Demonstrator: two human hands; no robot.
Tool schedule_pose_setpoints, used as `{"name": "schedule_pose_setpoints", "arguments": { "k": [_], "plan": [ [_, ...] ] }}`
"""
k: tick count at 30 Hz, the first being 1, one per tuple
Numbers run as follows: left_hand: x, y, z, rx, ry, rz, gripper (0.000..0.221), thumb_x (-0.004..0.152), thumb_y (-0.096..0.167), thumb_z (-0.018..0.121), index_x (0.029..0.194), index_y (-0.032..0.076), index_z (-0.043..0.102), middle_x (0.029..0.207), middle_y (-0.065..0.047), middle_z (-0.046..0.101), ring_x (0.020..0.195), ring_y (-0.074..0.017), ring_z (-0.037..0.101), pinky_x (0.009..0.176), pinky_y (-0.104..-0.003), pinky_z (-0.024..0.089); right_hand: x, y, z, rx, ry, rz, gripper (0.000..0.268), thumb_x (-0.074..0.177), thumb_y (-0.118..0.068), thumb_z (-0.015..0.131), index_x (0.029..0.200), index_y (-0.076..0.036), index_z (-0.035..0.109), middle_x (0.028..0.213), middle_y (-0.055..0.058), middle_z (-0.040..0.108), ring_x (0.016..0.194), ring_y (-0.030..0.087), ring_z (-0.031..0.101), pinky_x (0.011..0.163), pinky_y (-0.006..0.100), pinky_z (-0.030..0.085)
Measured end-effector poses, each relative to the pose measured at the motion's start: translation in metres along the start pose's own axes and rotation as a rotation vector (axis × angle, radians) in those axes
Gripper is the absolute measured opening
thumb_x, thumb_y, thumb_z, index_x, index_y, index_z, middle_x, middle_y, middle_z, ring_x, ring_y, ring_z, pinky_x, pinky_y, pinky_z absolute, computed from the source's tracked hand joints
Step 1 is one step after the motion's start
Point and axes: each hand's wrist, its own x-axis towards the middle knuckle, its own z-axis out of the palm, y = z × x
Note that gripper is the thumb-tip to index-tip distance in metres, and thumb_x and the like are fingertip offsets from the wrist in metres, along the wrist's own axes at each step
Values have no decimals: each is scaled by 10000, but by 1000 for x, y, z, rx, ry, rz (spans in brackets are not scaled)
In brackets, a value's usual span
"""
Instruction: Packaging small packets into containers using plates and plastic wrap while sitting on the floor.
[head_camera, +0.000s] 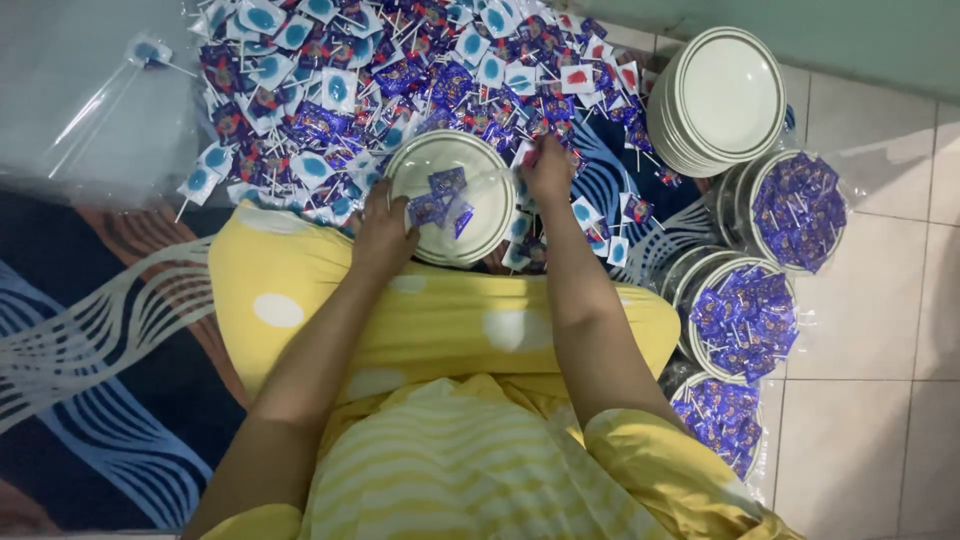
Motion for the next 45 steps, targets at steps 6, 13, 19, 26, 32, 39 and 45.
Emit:
{"name": "schedule_pose_setpoints", "arguments": {
  "k": [6, 13, 19, 26, 32, 39, 45],
  "plan": [
    [-1, 5, -8, -10, -19, 1, 528, 903, 309, 682, 1370, 101, 551, 1599, -206, 287, 1519, -377, 260, 1065, -669, 338, -53, -23, -72, 701, 271, 132, 666, 752, -287, 932, 1237, -271, 476, 864, -33, 659, 816, 179, 701, 843, 374, 564],
    [2, 0, 3, 7, -6, 17, 547, 907, 320, 687, 1383, 85, 553, 1623, -217, 272, 1512, -404, 271, 1047, -690, 338, -143, -36, -44, 58, 101, -702, 146, 896, -234, 687, 1029, -213, 741, 1177, 44, 633, 1135, 293, 575, 941, 381, 513],
    [-5, 2, 0, 12, 28, 35, 562, 894, 339, 703, 1378, 83, 573, 1620, -222, 281, 1507, -416, 290, 1030, -718, 355, -141, -65, -9, -271, 335, -499, 301, 817, -253, 730, 1101, -163, 768, 1290, 82, 560, 1156, 336, 522, 883, 435, 502],
    [-1, 0, 9, 54, 36, 46, 574, 875, 365, 716, 1359, 81, 594, 1632, -212, 285, 1505, -413, 307, 1037, -687, 394, -159, -65, -15, -295, 280, -254, 389, 748, -318, 774, 1092, -244, 610, 1013, 0, 561, 1008, 279, 558, 887, 481, 395],
    [5, -4, 16, 113, 45, 39, 598, 863, 403, 698, 1372, 112, 579, 1620, -186, 277, 1488, -403, 330, 1040, -676, 393, -144, -41, 46, -143, 160, -436, 157, 828, -266, 739, 978, -230, 713, 954, 16, 681, 990, 252, 637, 883, 444, 455],
    [4, -4, 17, 165, 31, 30, 565, 878, 411, 688, 1348, 128, 552, 1604, -178, 301, 1468, -391, 366, 1035, -671, 390, -146, -62, 13, 255, 9, -356, 186, 869, -144, 656, 1037, -116, 729, 1095, 87, 647, 1010, 387, 681, 898, 461, 571],
    [-8, 12, -12, 167, 6, -5, 877, 807, 487, 793, 1524, 113, 454, 1624, -193, 279, 1466, -430, 329, 984, -722, 433, -85, -46, -42, 469, 488, -194, 193, 884, -66, 612, 913, -221, 724, 928, 72, 691, 898, 348, 704, 818, 425, 563]
  ]
}}
